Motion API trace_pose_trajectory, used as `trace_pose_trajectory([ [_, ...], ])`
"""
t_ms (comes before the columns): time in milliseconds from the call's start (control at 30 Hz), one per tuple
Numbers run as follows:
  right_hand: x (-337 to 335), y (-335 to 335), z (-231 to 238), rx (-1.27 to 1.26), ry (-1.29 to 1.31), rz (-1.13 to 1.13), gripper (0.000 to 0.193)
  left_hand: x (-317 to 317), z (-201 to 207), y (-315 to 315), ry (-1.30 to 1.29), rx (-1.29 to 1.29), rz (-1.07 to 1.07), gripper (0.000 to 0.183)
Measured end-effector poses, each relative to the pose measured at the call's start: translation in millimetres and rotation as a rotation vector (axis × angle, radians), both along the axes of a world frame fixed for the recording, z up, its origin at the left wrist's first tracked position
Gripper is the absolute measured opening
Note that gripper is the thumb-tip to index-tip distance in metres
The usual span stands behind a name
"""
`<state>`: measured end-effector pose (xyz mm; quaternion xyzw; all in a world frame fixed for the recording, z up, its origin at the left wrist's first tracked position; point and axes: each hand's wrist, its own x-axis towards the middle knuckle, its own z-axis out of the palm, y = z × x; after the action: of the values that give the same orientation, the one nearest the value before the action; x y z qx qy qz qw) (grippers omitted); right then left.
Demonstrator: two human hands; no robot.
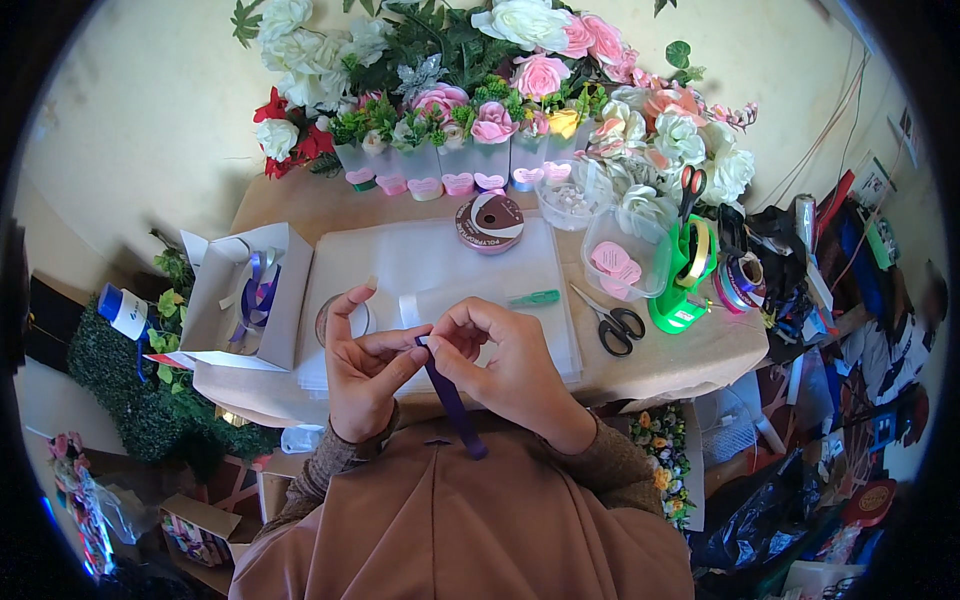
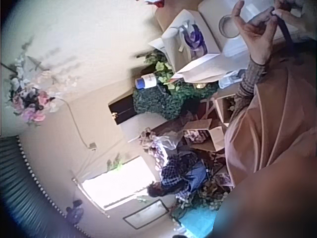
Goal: Decorating a plastic container with a purple ribbon and an artificial flower.
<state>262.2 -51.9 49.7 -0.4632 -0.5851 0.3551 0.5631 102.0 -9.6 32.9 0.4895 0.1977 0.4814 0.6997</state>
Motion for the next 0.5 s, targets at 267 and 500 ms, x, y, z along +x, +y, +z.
trace_pose_trajectory([
  [267,0.2,0.6,-0.7,0.007,0.021,-0.009,0.009,1.7,0.7,-0.9,-0.014,0.004,0.009,0.067],
  [500,-1.4,0.6,-1.1,0.013,0.028,-0.024,0.008,2.5,1.7,-2.6,0.006,0.032,0.029,0.068],
])
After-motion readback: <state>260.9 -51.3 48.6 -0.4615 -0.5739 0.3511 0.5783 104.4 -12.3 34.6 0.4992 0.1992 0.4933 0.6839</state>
